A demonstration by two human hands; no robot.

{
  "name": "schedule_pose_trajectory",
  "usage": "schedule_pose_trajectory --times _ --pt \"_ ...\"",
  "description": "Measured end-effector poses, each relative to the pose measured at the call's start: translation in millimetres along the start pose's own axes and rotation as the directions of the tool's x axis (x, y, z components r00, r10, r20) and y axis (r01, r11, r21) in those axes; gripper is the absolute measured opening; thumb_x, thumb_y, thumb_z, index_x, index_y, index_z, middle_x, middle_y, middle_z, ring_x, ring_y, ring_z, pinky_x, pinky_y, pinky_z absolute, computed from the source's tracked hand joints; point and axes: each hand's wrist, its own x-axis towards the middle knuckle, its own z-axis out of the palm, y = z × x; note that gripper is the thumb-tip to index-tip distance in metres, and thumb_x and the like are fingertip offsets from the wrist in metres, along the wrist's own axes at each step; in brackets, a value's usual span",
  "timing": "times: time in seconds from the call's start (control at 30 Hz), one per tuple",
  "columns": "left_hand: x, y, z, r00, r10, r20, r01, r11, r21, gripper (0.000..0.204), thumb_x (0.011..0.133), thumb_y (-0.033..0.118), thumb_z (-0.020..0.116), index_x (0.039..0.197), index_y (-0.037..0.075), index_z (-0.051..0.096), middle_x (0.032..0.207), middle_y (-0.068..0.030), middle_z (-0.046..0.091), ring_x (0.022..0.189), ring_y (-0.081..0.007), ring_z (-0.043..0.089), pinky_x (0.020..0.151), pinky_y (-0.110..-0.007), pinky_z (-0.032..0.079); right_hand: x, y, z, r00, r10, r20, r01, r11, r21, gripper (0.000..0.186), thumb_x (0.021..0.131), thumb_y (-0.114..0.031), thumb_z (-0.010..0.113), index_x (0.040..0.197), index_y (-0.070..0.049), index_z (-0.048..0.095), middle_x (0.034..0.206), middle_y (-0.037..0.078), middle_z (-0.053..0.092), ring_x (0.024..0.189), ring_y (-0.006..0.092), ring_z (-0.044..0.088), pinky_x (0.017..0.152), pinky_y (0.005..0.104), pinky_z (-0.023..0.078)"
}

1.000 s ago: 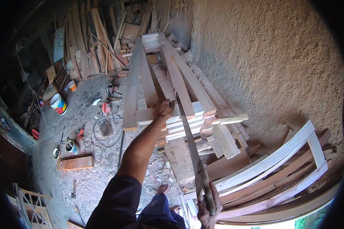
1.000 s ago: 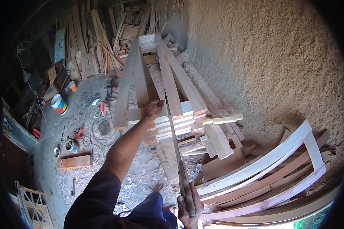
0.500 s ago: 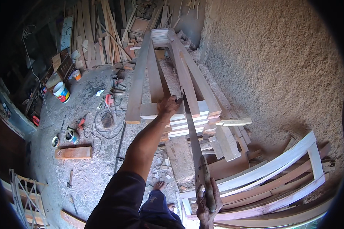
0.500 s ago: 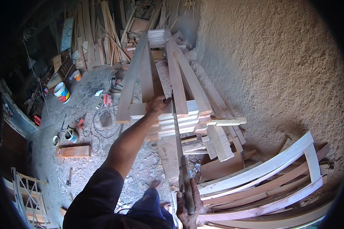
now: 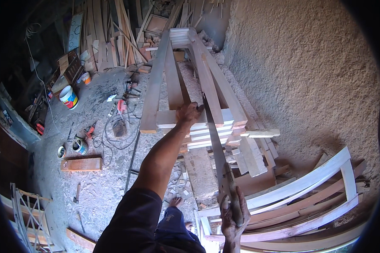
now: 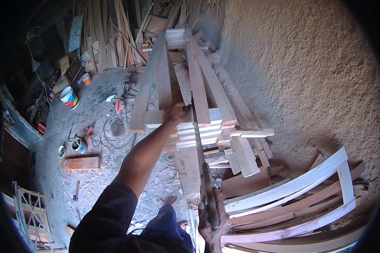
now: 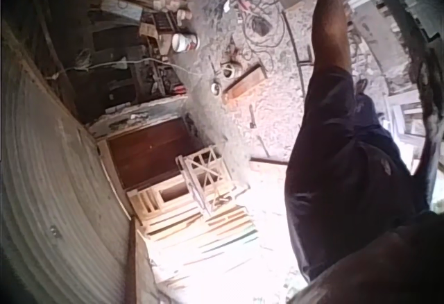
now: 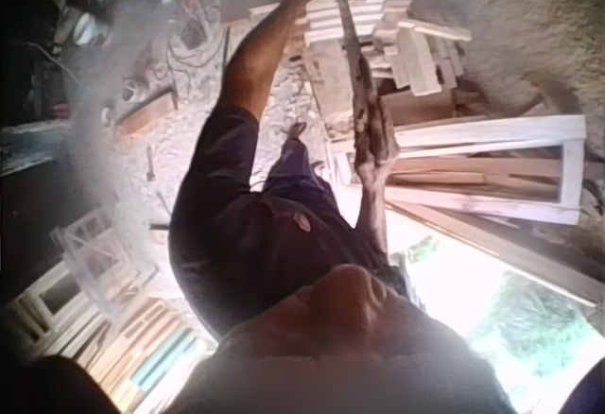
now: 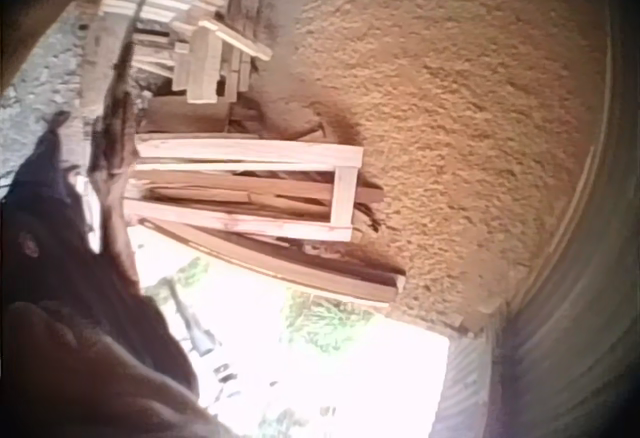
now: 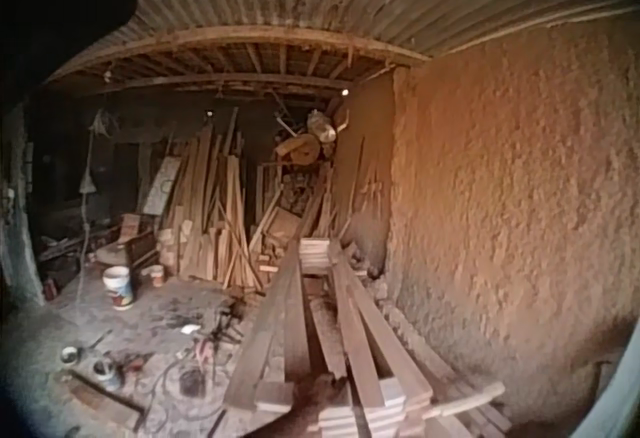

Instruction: The person shapes a wooden frame piece using a small axe, then places it onto a stack of similar wooden frames in a workshop.

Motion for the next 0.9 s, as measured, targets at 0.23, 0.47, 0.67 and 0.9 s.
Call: schedule_pose_trajectory --times 0.23,0.47,0.67,0.9 --pt "0.7 0.8 -1.4 0.993 -0.112 0.029 0.113 0.992 -0.046 0.052 0.099 0.061 0.042 0.112 0.02 0.07 0.12 0.0032 0.07 0.11 -0.0247 0.066 0.096 -0.043 0.049 -10.7 -11.1 -10.1 0.973 -0.229 -0.018 0.208 0.911 -0.356 0.057 0.091 -0.027 0.075 0.137 0.001 0.056 0.108 0.018 0.073 0.09 0.0237 0.074 0.074 0.0328 0.059" --pt "0.5 2.4 -3.5 0.999 -0.014 -0.05 0.015 1.0 0.02 0.049 0.097 0.06 0.045 0.107 0.021 0.072 0.113 -0.0012 0.072 0.109 -0.0247 0.067 0.094 -0.041 0.05 16.3 -2.2 11.4 0.998 -0.061 -0.022 0.061 0.998 -0.014 0.057 0.091 -0.025 0.074 0.137 0.002 0.055 0.112 0.02 0.072 0.092 0.0272 0.074 0.074 0.0346 0.059" --pt "1.6 -0.1 1.2 0.999 -0.049 -0.019 0.045 0.984 -0.172 0.048 0.096 0.054 0.045 0.097 0.013 0.07 0.102 -0.0124 0.07 0.101 -0.027 0.067 0.099 -0.047 0.046 -10.9 -17.1 -6.0 0.988 -0.149 -0.042 0.137 0.966 -0.22 0.055 0.09 -0.02 0.073 0.137 0.003 0.055 0.111 0.021 0.072 0.092 0.031 0.074 0.075 0.0339 0.059" --pt "-0.4 0.1 1.3 0.995 -0.035 -0.091 0.021 0.988 -0.152 0.057 0.094 0.064 0.046 0.098 0.013 0.072 0.105 -0.0145 0.071 0.106 -0.0283 0.067 0.099 -0.048 0.045 42.1 -5.1 24.0 0.991 -0.129 0.037 0.132 0.984 -0.119 0.056 0.099 -0.036 0.057 0.137 0.005 0.054 0.121 0.027 0.066 0.095 0.0348 0.072 0.076 0.0396 0.058"
